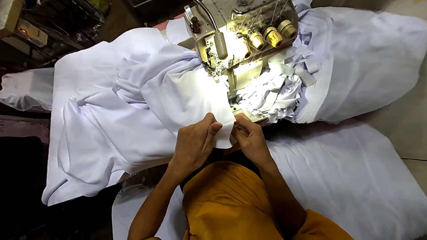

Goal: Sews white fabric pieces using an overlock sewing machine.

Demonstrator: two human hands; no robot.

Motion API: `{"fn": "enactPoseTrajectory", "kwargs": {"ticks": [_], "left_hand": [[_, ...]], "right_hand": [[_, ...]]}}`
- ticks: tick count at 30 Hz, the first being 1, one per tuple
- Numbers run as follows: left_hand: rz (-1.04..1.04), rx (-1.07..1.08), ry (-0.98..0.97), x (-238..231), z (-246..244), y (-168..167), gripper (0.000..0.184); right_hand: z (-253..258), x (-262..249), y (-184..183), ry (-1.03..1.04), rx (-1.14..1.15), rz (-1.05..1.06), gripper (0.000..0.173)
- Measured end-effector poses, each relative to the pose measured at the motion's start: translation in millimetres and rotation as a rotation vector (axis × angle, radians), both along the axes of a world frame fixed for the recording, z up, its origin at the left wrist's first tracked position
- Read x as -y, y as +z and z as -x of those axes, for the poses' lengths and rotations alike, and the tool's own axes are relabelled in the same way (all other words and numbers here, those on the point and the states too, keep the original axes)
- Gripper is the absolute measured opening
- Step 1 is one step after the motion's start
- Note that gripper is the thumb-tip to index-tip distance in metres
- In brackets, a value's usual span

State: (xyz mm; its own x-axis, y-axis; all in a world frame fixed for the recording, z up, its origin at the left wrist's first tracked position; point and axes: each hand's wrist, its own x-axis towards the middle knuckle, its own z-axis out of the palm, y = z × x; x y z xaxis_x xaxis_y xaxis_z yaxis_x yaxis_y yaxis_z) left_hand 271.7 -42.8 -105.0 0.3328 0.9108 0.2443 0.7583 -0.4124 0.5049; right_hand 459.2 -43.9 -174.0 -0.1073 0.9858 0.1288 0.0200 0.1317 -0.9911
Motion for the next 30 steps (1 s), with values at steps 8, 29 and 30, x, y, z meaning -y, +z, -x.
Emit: {"fn": "enactPoseTrajectory", "kwargs": {"ticks": [8,29,30], "left_hand": [[-0.453,-0.207,0.099,48.5,-10.7,-79.6,0.037],[-0.761,-0.138,0.098,9.0,-13.1,4.7,0.021],[-0.742,-0.121,0.104,13.1,-18.6,1.6,0.021]], "right_hand": [[-5.9,-7.3,-9.0,0.050,-0.139,0.109,0.011],[-2.7,11.1,-6.5,-0.164,-0.018,-0.009,0.029],[-3.4,12.2,-6.2,-0.167,-0.004,-0.010,0.021]]}}
